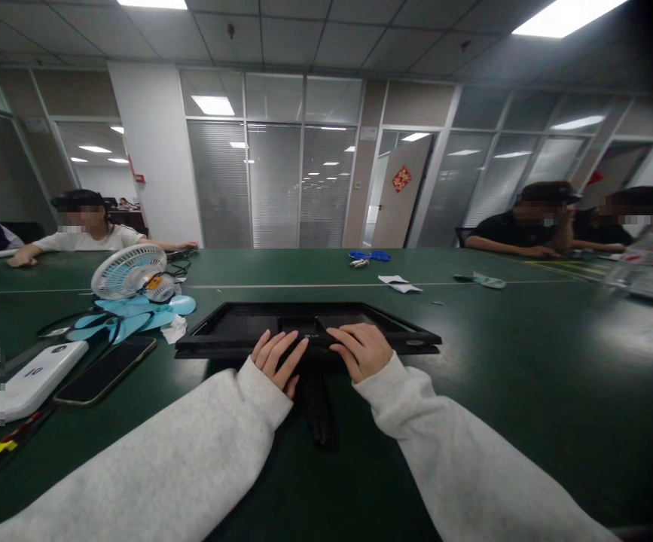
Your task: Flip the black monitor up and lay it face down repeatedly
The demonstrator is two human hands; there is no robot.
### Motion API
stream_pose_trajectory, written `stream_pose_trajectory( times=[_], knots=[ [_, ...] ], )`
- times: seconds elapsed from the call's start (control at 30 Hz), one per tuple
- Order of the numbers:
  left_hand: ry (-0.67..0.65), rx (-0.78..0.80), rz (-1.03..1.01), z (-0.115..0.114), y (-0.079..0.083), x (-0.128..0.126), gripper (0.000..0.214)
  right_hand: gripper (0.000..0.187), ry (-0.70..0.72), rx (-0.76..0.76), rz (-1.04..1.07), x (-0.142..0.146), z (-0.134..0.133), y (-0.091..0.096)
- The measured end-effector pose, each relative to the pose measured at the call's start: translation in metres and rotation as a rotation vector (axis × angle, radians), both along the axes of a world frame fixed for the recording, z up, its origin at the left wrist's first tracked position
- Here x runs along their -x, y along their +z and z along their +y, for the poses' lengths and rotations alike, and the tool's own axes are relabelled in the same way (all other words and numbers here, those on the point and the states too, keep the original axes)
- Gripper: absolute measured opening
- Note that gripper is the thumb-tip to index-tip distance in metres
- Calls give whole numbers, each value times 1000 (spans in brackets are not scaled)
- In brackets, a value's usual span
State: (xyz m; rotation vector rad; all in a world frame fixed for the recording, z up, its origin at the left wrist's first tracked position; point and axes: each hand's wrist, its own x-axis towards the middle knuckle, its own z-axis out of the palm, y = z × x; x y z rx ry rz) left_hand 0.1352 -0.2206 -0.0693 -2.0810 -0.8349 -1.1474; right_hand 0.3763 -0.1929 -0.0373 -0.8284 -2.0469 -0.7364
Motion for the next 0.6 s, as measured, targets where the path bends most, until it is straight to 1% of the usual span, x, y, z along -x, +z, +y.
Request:
stream_pose_trajectory(
  times=[0.17,0.37,0.6],
  knots=[
    [-11,-21,-5,1,0,0,51,25,17,-34,7,-1,1,0],
    [-33,-39,-12,3,-1,0,49,24,30,-114,16,-1,5,-1],
    [-30,-41,0,3,-2,0,50,24,32,-142,7,-3,7,-1]
  ],
)
